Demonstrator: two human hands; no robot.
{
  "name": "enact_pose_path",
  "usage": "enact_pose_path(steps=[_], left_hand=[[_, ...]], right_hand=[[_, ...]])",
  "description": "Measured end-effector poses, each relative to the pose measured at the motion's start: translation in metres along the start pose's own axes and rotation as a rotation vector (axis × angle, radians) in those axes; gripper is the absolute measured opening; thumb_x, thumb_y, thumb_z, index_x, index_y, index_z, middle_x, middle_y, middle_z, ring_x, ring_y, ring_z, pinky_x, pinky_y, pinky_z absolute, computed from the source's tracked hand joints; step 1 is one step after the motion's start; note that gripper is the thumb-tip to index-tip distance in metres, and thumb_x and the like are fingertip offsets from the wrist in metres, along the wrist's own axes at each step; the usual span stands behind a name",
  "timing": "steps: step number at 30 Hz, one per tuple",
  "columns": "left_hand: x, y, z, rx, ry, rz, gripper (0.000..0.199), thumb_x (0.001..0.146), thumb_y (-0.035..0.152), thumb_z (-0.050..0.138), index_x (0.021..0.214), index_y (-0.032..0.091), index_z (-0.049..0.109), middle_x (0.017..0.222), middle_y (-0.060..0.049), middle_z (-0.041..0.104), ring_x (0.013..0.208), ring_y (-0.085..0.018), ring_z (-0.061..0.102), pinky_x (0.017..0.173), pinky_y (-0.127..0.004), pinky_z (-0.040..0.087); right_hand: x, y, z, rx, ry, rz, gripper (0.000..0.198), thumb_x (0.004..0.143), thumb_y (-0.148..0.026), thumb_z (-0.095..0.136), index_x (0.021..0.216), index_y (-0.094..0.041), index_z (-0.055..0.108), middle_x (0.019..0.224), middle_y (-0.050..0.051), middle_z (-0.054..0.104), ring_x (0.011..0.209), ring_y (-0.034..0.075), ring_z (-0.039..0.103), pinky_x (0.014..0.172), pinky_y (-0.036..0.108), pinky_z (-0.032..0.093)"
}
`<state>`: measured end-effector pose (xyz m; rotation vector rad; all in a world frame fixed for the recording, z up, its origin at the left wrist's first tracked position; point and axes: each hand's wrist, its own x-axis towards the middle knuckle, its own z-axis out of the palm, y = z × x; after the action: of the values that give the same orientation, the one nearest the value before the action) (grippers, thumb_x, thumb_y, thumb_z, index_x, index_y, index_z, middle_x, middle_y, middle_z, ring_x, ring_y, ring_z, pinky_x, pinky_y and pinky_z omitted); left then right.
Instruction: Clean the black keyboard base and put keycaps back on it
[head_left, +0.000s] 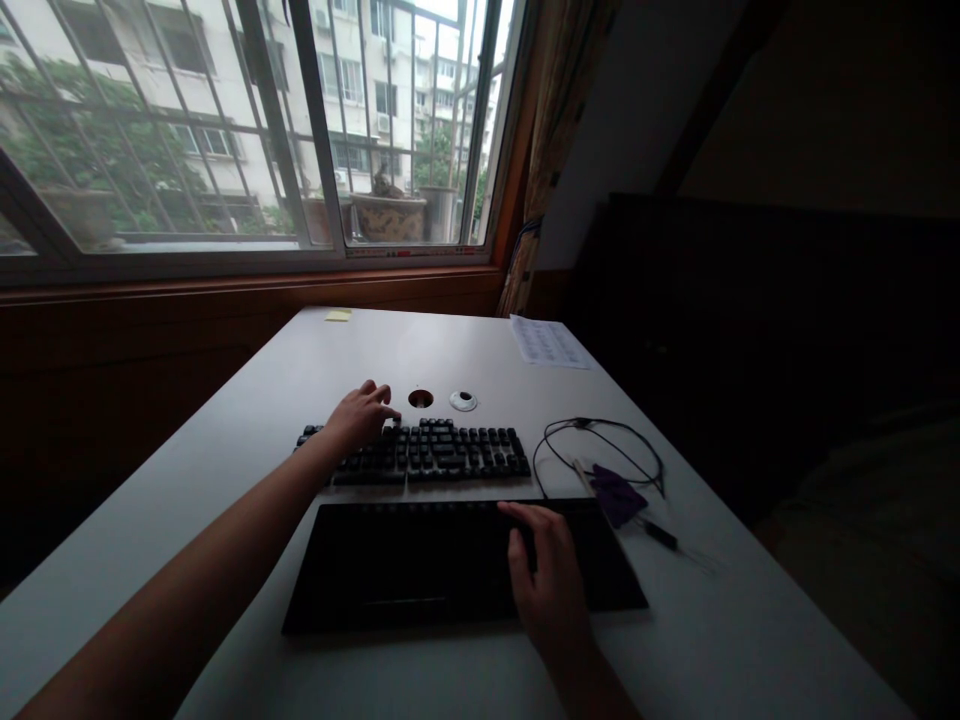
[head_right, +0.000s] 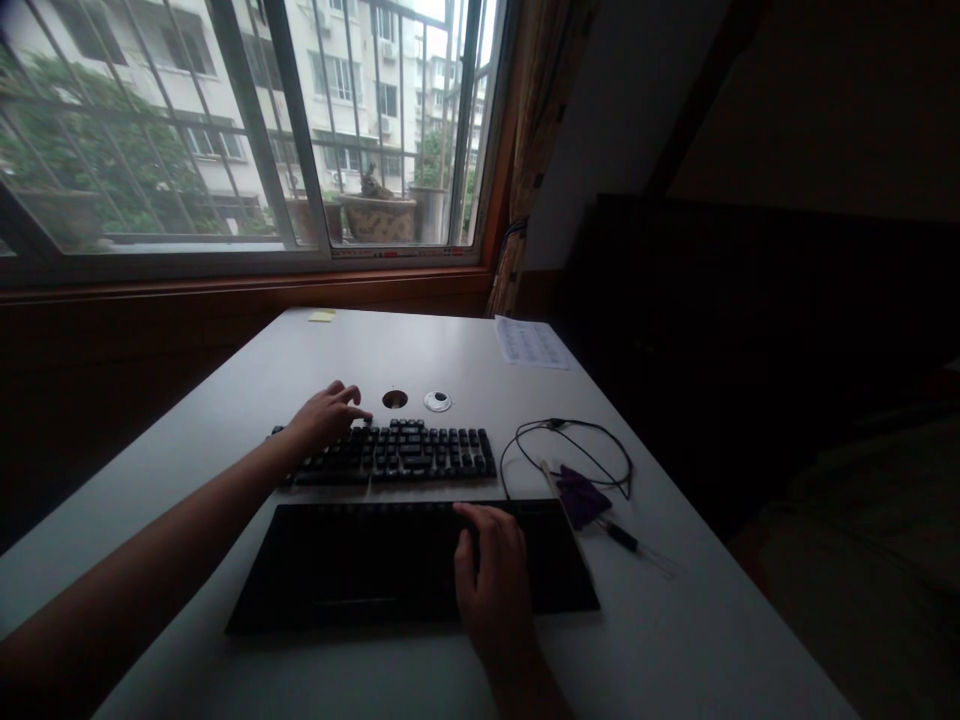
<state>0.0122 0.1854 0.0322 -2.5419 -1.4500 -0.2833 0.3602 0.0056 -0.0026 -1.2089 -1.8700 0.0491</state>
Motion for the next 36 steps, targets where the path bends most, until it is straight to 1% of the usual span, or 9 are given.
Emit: enact_pose_path(steps=[5,8,11,15,21,26,31,33,36], left_hand=[[-0.008,-0.014,-0.004,0.011,-0.008,-0.048,0.037,0.088,0.007,0.064,0.104,0.034,0.084,0.115,-0.008,0.065,0.099,-0.027,0.052,0.084,-0.036,0.049],[-0.01,-0.019,-0.003,0.005,0.001,-0.088,0.035,0.091,0.01,0.062,0.109,0.033,0.082,0.117,-0.008,0.065,0.101,-0.027,0.052,0.088,-0.037,0.049],[-0.01,-0.022,0.001,-0.009,0.009,-0.138,0.027,0.096,0.02,0.063,0.113,0.029,0.081,0.116,-0.009,0.066,0.103,-0.029,0.052,0.087,-0.038,0.05],[-0.004,-0.023,0.008,-0.049,-0.008,-0.164,0.018,0.096,0.033,0.068,0.106,0.027,0.082,0.111,-0.009,0.067,0.103,-0.029,0.053,0.085,-0.036,0.049],[0.005,-0.025,0.019,-0.115,-0.038,-0.17,0.011,0.091,0.031,0.074,0.097,0.028,0.084,0.105,-0.009,0.069,0.1,-0.028,0.055,0.084,-0.034,0.047],[0.006,-0.026,0.023,-0.16,-0.014,-0.195,0.009,0.088,0.028,0.077,0.093,0.026,0.084,0.102,-0.009,0.07,0.099,-0.029,0.055,0.084,-0.036,0.047],[0.005,-0.019,0.013,-0.218,0.057,-0.204,0.011,0.089,0.031,0.076,0.095,0.024,0.082,0.103,-0.01,0.069,0.1,-0.03,0.056,0.089,-0.039,0.048],[0.002,-0.012,0.005,-0.247,0.078,-0.187,0.011,0.088,0.031,0.077,0.095,0.024,0.081,0.103,-0.009,0.068,0.099,-0.029,0.057,0.09,-0.04,0.049],[-0.007,0.005,-0.008,-0.306,0.089,-0.145,0.009,0.088,0.028,0.077,0.094,0.022,0.08,0.104,-0.009,0.068,0.094,-0.026,0.06,0.087,-0.039,0.051]], right_hand=[[0.0,-0.001,0.0,0.025,-0.006,0.006,0.03,0.103,-0.019,0.047,0.131,-0.026,0.058,0.119,0.008,0.067,0.114,0.025,0.06,0.096,0.046,0.052],[0.0,-0.001,0.0,0.038,-0.007,0.019,0.031,0.103,-0.02,0.047,0.131,-0.027,0.058,0.119,0.008,0.067,0.114,0.026,0.061,0.096,0.046,0.052],[-0.001,0.0,0.0,0.051,0.0,0.039,0.031,0.102,-0.02,0.048,0.13,-0.027,0.059,0.12,0.007,0.067,0.114,0.026,0.061,0.096,0.046,0.052],[-0.003,0.002,0.001,0.063,0.014,0.044,0.03,0.103,-0.02,0.048,0.129,-0.027,0.059,0.119,0.008,0.066,0.114,0.026,0.061,0.097,0.047,0.052],[-0.004,0.003,0.003,0.064,0.031,0.035,0.029,0.102,-0.019,0.049,0.128,-0.027,0.059,0.118,0.008,0.066,0.113,0.026,0.06,0.096,0.047,0.052],[-0.003,0.004,0.003,0.06,0.044,0.034,0.028,0.102,-0.019,0.05,0.127,-0.027,0.06,0.117,0.008,0.066,0.112,0.026,0.06,0.095,0.046,0.053],[-0.004,0.005,0.003,0.053,0.055,0.039,0.027,0.102,-0.02,0.05,0.126,-0.027,0.06,0.115,0.008,0.066,0.11,0.025,0.061,0.093,0.045,0.053],[-0.005,0.005,0.003,0.051,0.064,0.03,0.026,0.102,-0.019,0.05,0.125,-0.027,0.06,0.114,0.007,0.067,0.108,0.025,0.061,0.092,0.044,0.053],[-0.004,0.005,0.003,0.047,0.074,0.029,0.025,0.101,-0.019,0.05,0.123,-0.027,0.061,0.111,0.007,0.067,0.107,0.024,0.062,0.091,0.042,0.054]])
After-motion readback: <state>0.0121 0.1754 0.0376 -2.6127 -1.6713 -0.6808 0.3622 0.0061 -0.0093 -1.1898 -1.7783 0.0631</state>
